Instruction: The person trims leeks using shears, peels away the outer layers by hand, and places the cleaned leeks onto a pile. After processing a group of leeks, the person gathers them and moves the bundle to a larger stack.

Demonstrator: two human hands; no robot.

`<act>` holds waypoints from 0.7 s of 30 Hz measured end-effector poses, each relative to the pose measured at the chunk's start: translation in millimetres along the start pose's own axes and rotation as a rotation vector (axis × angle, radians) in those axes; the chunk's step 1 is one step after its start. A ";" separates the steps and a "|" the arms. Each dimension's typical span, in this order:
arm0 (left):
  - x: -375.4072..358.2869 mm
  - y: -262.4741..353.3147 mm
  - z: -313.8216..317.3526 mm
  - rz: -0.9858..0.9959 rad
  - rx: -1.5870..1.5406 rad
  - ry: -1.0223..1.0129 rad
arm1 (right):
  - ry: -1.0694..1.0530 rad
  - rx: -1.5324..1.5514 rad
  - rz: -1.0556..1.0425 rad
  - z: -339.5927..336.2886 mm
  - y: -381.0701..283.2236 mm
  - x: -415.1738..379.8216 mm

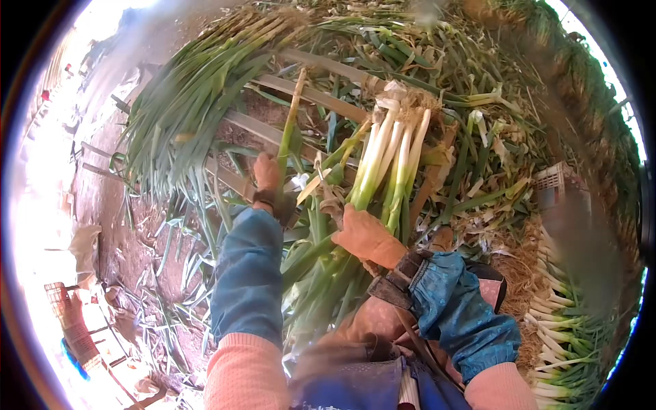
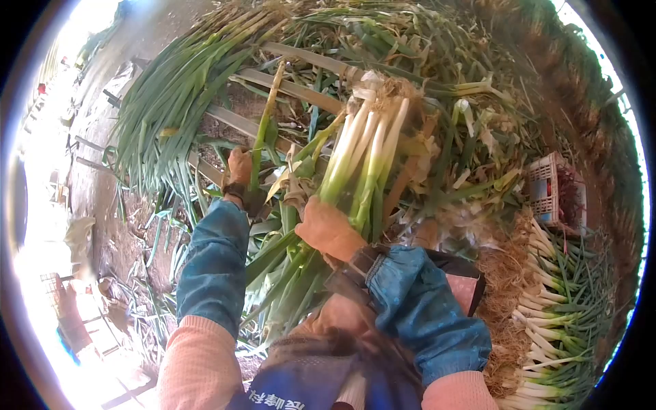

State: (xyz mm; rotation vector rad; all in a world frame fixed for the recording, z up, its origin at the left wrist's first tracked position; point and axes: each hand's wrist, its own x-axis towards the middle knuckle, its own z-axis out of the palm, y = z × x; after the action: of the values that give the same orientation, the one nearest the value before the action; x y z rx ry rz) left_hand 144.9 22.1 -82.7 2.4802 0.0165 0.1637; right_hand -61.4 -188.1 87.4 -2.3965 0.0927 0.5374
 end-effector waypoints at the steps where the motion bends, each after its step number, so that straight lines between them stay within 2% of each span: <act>1: 3.3 0.1 -1.8 -0.072 -0.114 0.007 | -0.010 0.009 0.023 1.4 1.8 0.0; 2: 8.2 -1.2 -6.4 -0.128 -0.089 -0.124 | -0.001 0.014 0.009 3.2 2.1 -1.1; 5: 19.0 -25.9 0.4 -0.129 -0.463 -0.489 | 0.003 0.026 -0.029 5.1 -5.7 0.8; 7: 14.6 -26.9 -7.8 0.339 -0.098 -0.497 | -0.042 0.044 -0.024 3.1 -17.0 -3.7; 9: 7.9 -22.0 -17.9 0.348 0.038 -0.503 | -0.074 0.010 -0.057 8.0 -24.4 -6.4; 11: -25.1 26.9 -48.3 -0.107 -0.070 -0.511 | -0.096 0.015 -0.076 16.3 -25.7 -3.7; 16: -56.9 29.6 -60.9 -0.046 0.249 -0.367 | -0.039 0.070 -0.044 38.6 -23.1 26.2; 19: -73.3 36.8 -63.0 -0.004 0.188 -0.308 | -0.051 0.023 -0.068 35.6 -28.4 17.4; 21: -84.2 34.1 -62.5 -0.037 0.205 -0.355 | -0.090 -0.031 -0.074 34.2 -33.1 2.7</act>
State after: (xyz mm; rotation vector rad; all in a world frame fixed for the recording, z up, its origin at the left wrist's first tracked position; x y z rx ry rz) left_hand 52.8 28.7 -22.4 2.6765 -0.0739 -0.3098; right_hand -64.2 -140.8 82.7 -2.3912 -0.0439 0.6149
